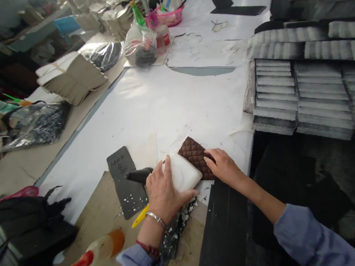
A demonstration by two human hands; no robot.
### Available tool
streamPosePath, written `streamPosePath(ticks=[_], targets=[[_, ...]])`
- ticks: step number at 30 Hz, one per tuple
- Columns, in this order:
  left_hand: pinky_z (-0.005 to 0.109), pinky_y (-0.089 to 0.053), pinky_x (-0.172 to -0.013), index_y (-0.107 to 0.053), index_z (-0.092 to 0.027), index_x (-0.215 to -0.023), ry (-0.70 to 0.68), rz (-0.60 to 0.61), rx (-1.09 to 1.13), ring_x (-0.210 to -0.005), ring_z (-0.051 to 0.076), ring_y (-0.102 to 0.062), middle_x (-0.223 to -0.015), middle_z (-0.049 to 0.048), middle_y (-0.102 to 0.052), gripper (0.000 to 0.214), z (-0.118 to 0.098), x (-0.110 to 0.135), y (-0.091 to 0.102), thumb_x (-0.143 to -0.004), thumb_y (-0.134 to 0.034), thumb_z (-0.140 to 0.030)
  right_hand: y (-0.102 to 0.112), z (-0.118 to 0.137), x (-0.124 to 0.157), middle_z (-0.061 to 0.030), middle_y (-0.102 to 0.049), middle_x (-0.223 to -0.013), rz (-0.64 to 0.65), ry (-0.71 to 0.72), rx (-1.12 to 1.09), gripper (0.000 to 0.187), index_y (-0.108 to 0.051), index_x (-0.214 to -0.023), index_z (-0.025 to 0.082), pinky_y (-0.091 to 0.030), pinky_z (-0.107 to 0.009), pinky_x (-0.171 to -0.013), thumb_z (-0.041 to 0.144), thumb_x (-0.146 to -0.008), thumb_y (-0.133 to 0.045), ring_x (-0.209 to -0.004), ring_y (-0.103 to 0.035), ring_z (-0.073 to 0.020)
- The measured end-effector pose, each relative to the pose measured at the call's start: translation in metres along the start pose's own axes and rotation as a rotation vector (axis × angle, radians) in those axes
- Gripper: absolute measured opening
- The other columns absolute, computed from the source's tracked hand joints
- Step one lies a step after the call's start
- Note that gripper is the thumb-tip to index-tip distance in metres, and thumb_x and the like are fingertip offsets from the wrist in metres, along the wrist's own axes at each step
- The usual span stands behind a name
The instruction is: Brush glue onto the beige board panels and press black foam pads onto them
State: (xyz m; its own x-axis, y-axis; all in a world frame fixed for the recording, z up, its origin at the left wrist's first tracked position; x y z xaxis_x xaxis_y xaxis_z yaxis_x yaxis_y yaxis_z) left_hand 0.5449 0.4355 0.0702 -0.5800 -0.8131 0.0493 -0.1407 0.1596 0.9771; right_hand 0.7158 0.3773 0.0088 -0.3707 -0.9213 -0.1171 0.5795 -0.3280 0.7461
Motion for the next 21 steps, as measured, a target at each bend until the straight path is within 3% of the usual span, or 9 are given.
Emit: streamPosePath(ticks=[4,9,12,15,18,21], targets=[[0.047,-0.032,-0.095,-0.023,-0.019,-0.136,0.002,-0.003,0.036,-0.113,0.032,-0.042,-0.122,0.0145,-0.044,0.103,0.001,0.002,0.003,-0.049,-0.069,-0.052,-0.011,-0.006,0.003,-0.0152,-0.050,-0.120,0.071,-0.006,0.067,0.048,-0.049,-0.120,0.014,-0.037,-0.044,-0.095,0.035,-0.078,-0.054,-0.112,-0.045,-0.0275],[0.047,-0.032,-0.095,-0.025,-0.019,-0.133,-0.025,-0.137,0.088,-0.111,0.031,-0.043,-0.120,0.0131,-0.045,0.094,0.000,0.020,0.020,-0.053,-0.068,-0.044,-0.025,-0.004,-0.004,-0.0130,-0.054,-0.121,0.194,-0.084,-0.078,0.054,-0.043,-0.127,0.011,-0.036,-0.038,-0.098,0.015,-0.074,-0.050,-0.111,-0.049,-0.0223],[0.047,-0.033,-0.095,-0.023,-0.018,-0.133,-0.048,-0.216,0.090,-0.113,0.031,-0.042,-0.122,0.0148,-0.043,0.090,-0.001,0.036,0.031,-0.058,-0.066,-0.041,-0.036,0.005,-0.006,-0.0075,-0.057,-0.119,0.317,-0.125,-0.319,0.054,-0.049,-0.123,0.015,-0.037,-0.034,-0.098,0.008,-0.070,-0.046,-0.110,-0.051,-0.0195],[0.048,-0.034,-0.094,-0.022,-0.018,-0.133,-0.060,-0.250,0.085,-0.113,0.032,-0.042,-0.122,0.0157,-0.042,0.089,-0.003,0.044,0.039,-0.059,-0.065,-0.040,-0.056,0.018,0.004,-0.0019,-0.062,-0.110,0.567,-0.208,-0.708,0.051,-0.056,-0.116,0.019,-0.042,-0.034,-0.092,0.009,-0.067,-0.048,-0.104,-0.055,-0.0192],[0.049,-0.033,-0.094,-0.021,-0.019,-0.134,-0.056,-0.212,0.090,-0.113,0.032,-0.042,-0.123,0.0154,-0.042,0.092,-0.003,0.040,0.036,-0.058,-0.067,-0.041,-0.067,0.026,0.018,-0.0017,-0.063,-0.106,0.776,-0.356,-1.076,0.054,-0.051,-0.119,0.019,-0.046,-0.033,-0.086,0.012,-0.066,-0.052,-0.097,-0.059,-0.0187],[0.048,-0.032,-0.096,-0.020,-0.017,-0.135,-0.039,-0.160,0.093,-0.115,0.032,-0.041,-0.125,0.0159,-0.043,0.096,-0.002,0.029,0.027,-0.056,-0.068,-0.043,-0.070,0.021,0.023,-0.0043,-0.063,-0.106,0.829,-0.462,-1.199,0.057,-0.046,-0.123,0.018,-0.048,-0.031,-0.081,0.014,-0.066,-0.052,-0.091,-0.060,-0.0173]])
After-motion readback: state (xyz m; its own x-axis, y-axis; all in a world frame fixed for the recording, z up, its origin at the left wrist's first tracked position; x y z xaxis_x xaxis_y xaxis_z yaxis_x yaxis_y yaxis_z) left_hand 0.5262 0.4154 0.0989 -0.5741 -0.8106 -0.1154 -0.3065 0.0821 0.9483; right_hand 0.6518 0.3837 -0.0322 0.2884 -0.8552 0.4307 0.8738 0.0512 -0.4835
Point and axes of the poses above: each hand's wrist, its own x-axis away from the middle knuckle, its own y-axis out of the back of the hand, z = x × y, the point moved 9 cm from there along -x, towards the middle knuckle
